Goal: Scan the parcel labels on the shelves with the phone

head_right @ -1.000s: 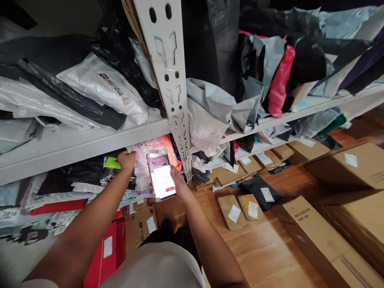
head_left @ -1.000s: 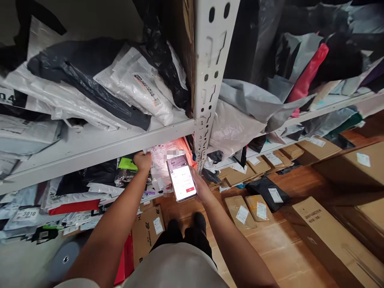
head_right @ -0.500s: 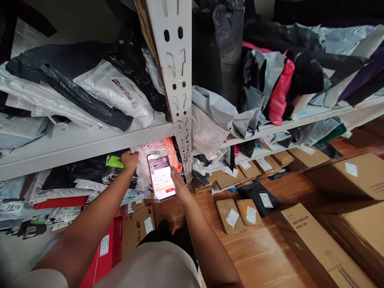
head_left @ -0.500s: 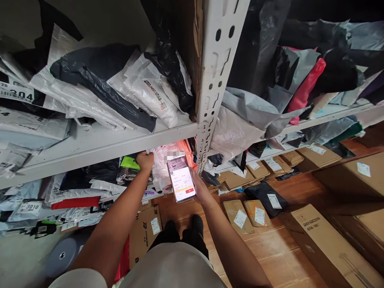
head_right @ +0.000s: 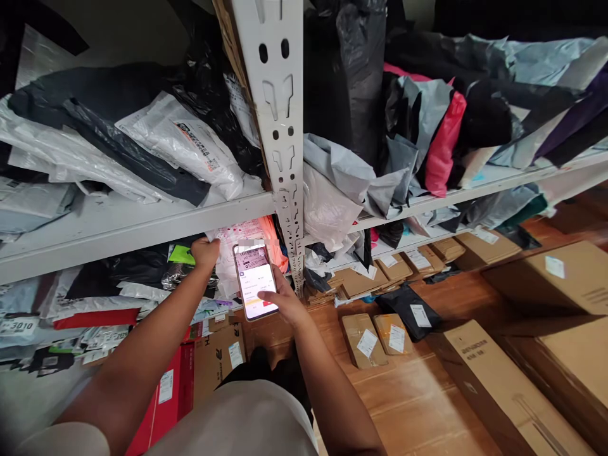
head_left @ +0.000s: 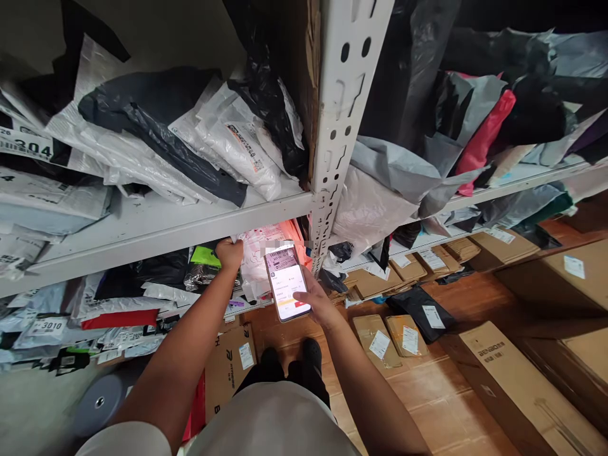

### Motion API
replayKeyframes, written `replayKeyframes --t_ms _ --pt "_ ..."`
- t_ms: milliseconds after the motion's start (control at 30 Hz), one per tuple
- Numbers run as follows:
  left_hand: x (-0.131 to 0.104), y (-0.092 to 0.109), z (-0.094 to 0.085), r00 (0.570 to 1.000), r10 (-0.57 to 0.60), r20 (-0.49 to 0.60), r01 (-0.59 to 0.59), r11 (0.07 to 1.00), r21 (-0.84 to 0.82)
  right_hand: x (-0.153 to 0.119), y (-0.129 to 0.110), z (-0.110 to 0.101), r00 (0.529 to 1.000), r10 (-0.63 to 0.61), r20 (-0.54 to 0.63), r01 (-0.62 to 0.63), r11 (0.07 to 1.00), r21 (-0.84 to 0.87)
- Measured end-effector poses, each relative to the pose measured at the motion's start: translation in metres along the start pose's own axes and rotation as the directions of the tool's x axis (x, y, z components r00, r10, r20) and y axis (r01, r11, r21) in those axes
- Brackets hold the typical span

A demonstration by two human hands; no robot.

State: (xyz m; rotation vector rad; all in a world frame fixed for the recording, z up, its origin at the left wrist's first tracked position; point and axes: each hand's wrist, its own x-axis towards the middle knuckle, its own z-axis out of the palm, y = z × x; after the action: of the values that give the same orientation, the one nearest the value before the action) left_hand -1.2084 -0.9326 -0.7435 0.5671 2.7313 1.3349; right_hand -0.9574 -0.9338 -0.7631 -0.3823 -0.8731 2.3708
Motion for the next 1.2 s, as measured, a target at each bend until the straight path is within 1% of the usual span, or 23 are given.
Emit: replayKeyframes --t_ms 200,433,533,667,767,1000,1100,1200 --pt "0.0 -0.001 0.001 1.0 -0.003 0.011 0.003 1.0 -0.004 -0.007 -0.001 0.0 0.998 0.008 0.057 -0.008 1.0 0.013" --pt "-0.002 0.002 -0.002 1.0 -0.007 0.021 0.007 1.0 0.017 -0.022 -0.006 0.01 0.991 -0.012 0.134 0.006 0.999 0.044" --pt "-0.003 0.004 -0.003 0.999 -0.006 0.032 0.005 1.0 0.023 -0.028 -0.007 0.014 0.989 -0.02 0.143 0.018 1.0 0.014" --pt "-0.005 0.006 -0.006 0.999 0.014 0.041 -0.016 0.999 0.031 -0.035 -0.005 0.015 0.992 -0.018 0.125 0.022 0.999 -0.029" --pt "-0.006 0.007 -0.007 0.999 0.022 0.041 -0.023 0.999 0.037 -0.042 0.003 0.013 0.991 0.015 0.13 -0.014 1.0 -0.014" --pt "-0.006 0.005 -0.006 0.999 0.016 0.03 -0.017 0.999 0.029 -0.06 0.036 0.01 0.988 0.105 0.111 -0.114 0.991 0.075" --pt "-0.006 0.005 -0.006 0.999 0.02 0.032 -0.021 0.999 0.026 -0.066 0.045 0.009 0.987 0.105 0.124 -0.12 0.986 0.12" --pt "-0.006 0.004 -0.006 0.999 0.026 0.035 -0.028 0.999 0.032 -0.07 0.047 0.008 0.985 0.092 0.145 -0.111 0.986 0.126"
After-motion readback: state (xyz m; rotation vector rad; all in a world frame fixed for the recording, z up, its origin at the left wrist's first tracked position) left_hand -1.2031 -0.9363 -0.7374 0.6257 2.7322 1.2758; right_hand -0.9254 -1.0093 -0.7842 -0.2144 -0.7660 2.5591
